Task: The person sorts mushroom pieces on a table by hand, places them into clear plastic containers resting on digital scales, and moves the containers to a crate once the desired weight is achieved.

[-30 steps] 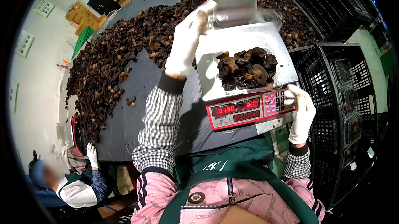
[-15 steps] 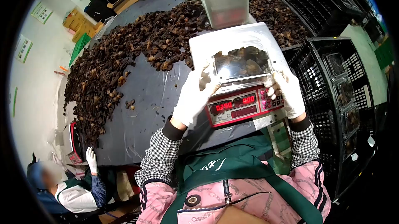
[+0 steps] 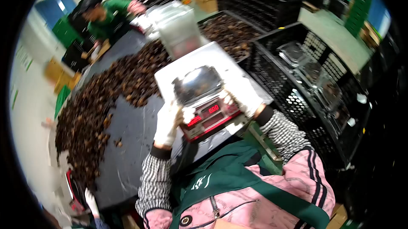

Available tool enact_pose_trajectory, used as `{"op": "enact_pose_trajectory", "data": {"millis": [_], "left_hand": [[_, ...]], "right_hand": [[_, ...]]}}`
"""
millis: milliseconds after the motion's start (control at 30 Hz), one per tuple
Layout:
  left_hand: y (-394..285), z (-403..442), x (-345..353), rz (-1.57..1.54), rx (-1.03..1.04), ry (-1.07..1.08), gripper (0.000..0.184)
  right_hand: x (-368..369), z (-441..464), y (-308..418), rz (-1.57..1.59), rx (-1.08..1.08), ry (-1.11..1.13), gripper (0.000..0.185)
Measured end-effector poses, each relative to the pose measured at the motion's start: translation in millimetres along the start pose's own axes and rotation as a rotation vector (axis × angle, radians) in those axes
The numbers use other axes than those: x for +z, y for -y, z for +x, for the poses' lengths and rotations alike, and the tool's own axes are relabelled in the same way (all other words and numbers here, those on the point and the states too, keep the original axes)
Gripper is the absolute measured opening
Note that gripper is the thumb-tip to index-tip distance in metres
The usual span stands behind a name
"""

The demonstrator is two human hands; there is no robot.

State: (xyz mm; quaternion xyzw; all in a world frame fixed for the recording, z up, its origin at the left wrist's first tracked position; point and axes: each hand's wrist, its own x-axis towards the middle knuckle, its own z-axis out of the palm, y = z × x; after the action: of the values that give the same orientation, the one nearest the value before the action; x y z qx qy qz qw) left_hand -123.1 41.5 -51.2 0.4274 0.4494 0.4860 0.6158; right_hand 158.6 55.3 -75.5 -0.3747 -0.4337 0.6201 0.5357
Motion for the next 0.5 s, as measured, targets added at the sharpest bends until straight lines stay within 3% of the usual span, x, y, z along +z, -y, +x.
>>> {"op": "enact_pose_trajectory", "data": {"millis": [67,100,167,233,333,367,500], "left_hand": [[2,-12,-6,-0.018,0.055,0.129,0.057],[-6,-23,3,0.022,0.079,0.139,0.058],[-20,-45,26,0.012,0.184,0.129,0.058],[-25,-59,49,0.03,0.243,0.111,0.06],[-21,-78,91,0.043,0.269,0.21,0.069],[-23,-88,107,0.054,0.255,0.335,0.075],[-31,-84,131,0.04,0.099,0.654,0.077]], "right_hand": [[19,-22,13,-0.018,-0.01,-0.083,0.012],[20,-28,11,-0.088,-0.146,-0.063,0.021],[31,-51,22,0.046,-0.024,-0.179,0.034],[33,-72,26,0.23,0.024,-0.152,0.046],[35,-96,50,0.396,-0.194,-0.275,0.051],[35,-107,68,0.445,-0.344,-0.297,0.044],[-38,-168,128,-0.045,-0.588,-0.63,0.034]]}}
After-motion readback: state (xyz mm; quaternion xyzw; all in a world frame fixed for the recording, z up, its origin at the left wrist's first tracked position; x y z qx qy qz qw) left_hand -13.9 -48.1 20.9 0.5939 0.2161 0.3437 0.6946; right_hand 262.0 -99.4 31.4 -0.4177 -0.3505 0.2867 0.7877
